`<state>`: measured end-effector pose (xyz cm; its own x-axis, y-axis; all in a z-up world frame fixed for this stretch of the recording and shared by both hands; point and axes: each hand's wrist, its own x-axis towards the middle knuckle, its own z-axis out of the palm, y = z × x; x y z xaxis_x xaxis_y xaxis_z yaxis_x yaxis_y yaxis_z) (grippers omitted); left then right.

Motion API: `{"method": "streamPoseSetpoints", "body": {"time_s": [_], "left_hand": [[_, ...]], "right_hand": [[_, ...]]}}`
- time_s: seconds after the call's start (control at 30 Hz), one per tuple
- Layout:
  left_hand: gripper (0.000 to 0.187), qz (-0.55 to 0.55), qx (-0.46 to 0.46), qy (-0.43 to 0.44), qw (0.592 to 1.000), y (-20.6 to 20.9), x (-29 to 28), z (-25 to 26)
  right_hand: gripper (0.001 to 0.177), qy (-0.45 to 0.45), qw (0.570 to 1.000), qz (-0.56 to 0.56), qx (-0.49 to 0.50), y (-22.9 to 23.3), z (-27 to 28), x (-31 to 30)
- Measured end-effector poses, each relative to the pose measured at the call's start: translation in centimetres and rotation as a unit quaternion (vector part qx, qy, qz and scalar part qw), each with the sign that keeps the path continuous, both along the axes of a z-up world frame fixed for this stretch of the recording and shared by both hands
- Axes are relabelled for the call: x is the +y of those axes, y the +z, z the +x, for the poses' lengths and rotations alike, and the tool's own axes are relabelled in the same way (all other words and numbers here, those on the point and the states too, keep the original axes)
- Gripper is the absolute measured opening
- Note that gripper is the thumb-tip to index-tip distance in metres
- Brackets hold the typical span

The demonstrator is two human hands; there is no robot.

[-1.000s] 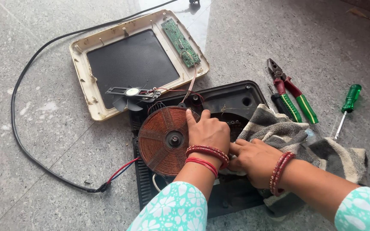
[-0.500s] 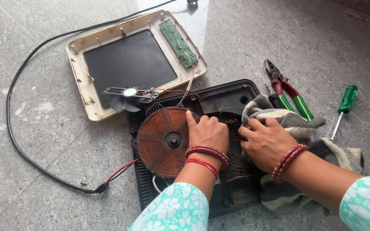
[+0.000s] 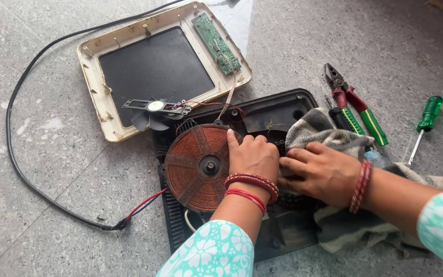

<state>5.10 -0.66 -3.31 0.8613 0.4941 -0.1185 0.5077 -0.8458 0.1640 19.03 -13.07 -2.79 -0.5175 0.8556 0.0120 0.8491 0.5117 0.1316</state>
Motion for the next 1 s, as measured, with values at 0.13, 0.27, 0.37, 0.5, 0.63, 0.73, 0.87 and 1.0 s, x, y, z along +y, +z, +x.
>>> {"method": "streamPoseSetpoints", "body": {"time_s": [0.13,0.27,0.37,0.5,0.63,0.73,0.87,1.0], "left_hand": [[0.018,0.009,-0.044,0.024,0.999,-0.4,0.0,-0.3],[0.021,-0.004,-0.027,0.037,0.999,-0.6,-0.2,0.0],[0.022,0.009,-0.045,0.045,0.998,-0.9,-0.1,0.0],[0.022,0.017,-0.056,0.046,0.997,-1.4,-0.1,0.3],[0.021,0.016,-0.051,0.042,0.998,-1.4,0.0,0.3],[0.020,0.020,-0.066,0.042,0.997,-1.4,0.0,0.1],[0.021,0.025,-0.068,0.032,0.997,-0.9,0.2,0.1],[0.022,0.017,-0.066,0.036,0.997,-1.5,0.0,-0.2]], "right_hand": [[0.043,-0.055,0.995,0.037,-0.080,-0.2,-0.8,0.6],[0.032,-0.238,0.966,-0.031,-0.097,0.1,-2.3,0.6],[0.029,-0.328,0.935,-0.120,-0.065,0.6,-3.1,1.0],[0.034,-0.333,0.912,-0.238,-0.017,1.7,-2.9,0.4],[0.035,-0.320,0.898,-0.303,-0.003,2.2,-3.2,0.2],[0.039,-0.273,0.900,-0.339,0.008,2.3,-3.5,0.2],[0.042,-0.283,0.912,-0.293,0.054,3.3,-2.5,1.2],[0.020,-0.356,0.925,-0.118,-0.059,2.9,-2.7,0.9]]}}
